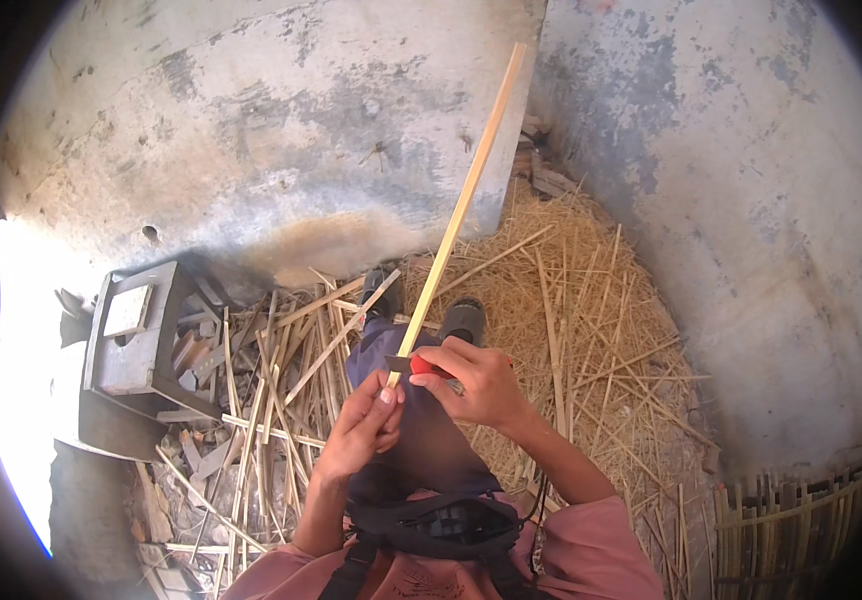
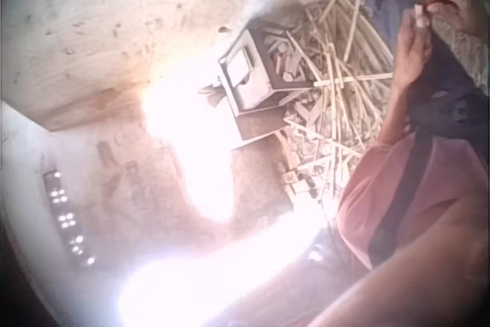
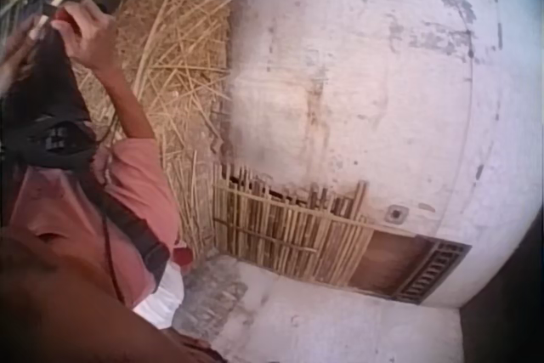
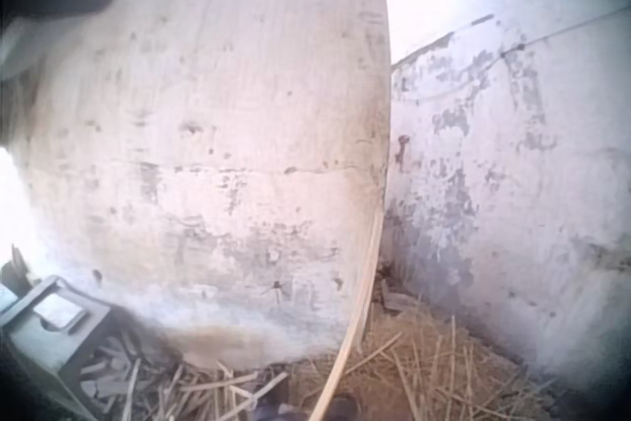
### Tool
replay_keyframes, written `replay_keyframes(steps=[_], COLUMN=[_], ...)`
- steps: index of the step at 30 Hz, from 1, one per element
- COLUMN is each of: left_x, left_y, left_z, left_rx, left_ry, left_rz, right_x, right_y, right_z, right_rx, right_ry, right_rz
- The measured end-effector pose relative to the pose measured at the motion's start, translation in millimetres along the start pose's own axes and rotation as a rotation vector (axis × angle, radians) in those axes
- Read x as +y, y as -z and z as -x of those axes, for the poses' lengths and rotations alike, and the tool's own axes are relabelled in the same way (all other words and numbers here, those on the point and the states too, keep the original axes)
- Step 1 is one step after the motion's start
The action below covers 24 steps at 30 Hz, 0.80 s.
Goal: The person whittles a thin strip of bamboo using a small red-handled knife while standing in a room with debris on the floor.
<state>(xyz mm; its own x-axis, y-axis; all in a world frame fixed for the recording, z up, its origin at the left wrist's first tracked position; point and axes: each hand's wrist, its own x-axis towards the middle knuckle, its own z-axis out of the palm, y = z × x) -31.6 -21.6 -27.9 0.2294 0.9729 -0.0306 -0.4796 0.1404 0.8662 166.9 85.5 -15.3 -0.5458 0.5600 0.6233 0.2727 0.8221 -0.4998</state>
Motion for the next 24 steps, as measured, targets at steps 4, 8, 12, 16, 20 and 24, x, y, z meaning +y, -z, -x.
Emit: replay_keyframes(steps=[4,8,12,16,20,24], left_x=[7.1,11.7,0.5,-9.9,-16.4,-25.7], left_y=[-4.0,-7.2,-4.1,-2.5,4.1,14.3], left_z=[3.5,5.4,11.6,23.9,35.3,50.9], left_rx=[0.024,-0.01,-0.022,-0.028,0.003,0.008], left_ry=[0.061,0.092,0.126,0.16,0.223,0.281], left_rz=[0.017,0.143,0.186,0.207,0.165,0.144], right_x=[-2.4,-6.8,-2.6,35.5,79.8,138.0], right_y=[1.9,5.5,18.4,33.6,47.6,72.8], right_z=[-4.4,-8.6,-22.6,-34.9,-55.8,-67.2], right_rx=[0.033,0.053,0.162,0.235,0.331,0.41], right_ry=[0.035,0.066,-0.059,-0.096,-0.083,-0.293], right_rz=[0.015,-0.006,-0.045,-0.011,0.011,0.048])
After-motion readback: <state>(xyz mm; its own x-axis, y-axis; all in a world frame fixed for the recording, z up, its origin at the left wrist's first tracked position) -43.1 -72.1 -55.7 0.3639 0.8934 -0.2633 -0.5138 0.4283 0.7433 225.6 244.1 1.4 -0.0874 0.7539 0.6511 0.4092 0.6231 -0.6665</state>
